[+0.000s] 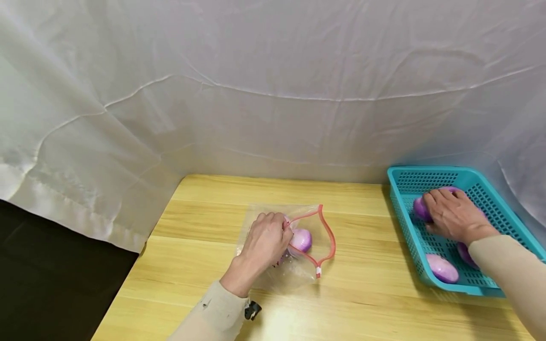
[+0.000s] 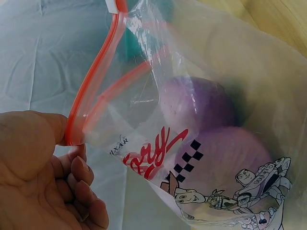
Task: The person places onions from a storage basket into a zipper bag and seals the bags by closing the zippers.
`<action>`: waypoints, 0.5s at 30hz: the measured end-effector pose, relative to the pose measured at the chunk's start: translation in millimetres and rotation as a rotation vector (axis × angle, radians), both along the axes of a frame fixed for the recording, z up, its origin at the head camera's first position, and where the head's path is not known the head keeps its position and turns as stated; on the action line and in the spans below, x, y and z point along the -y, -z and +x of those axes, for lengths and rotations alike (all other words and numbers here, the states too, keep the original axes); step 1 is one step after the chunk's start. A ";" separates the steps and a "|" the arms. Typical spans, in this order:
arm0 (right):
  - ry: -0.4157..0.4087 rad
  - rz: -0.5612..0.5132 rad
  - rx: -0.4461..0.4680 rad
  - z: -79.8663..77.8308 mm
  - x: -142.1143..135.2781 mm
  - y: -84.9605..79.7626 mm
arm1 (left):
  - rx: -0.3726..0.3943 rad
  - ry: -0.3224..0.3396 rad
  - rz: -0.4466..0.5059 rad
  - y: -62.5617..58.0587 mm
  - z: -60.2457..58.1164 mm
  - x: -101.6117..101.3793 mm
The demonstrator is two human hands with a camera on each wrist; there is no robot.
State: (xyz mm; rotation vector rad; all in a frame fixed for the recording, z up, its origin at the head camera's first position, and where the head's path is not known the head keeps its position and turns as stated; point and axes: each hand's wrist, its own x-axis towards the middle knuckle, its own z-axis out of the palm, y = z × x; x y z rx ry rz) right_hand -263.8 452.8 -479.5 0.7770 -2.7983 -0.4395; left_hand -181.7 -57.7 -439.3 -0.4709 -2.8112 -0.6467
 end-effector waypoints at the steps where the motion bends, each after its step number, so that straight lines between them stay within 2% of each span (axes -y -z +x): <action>1: 0.008 -0.004 -0.008 -0.3 0.8 -1.5 | -0.001 0.000 0.000 0.0 0.0 0.1; 9: 0.081 -0.048 -0.065 -2.9 2.5 -14.1 | -0.008 0.003 0.005 -1.1 -1.5 0.3; 15: 0.082 -0.068 -0.116 -4.9 4.2 -26.7 | -0.004 0.009 0.003 -1.7 -3.1 2.0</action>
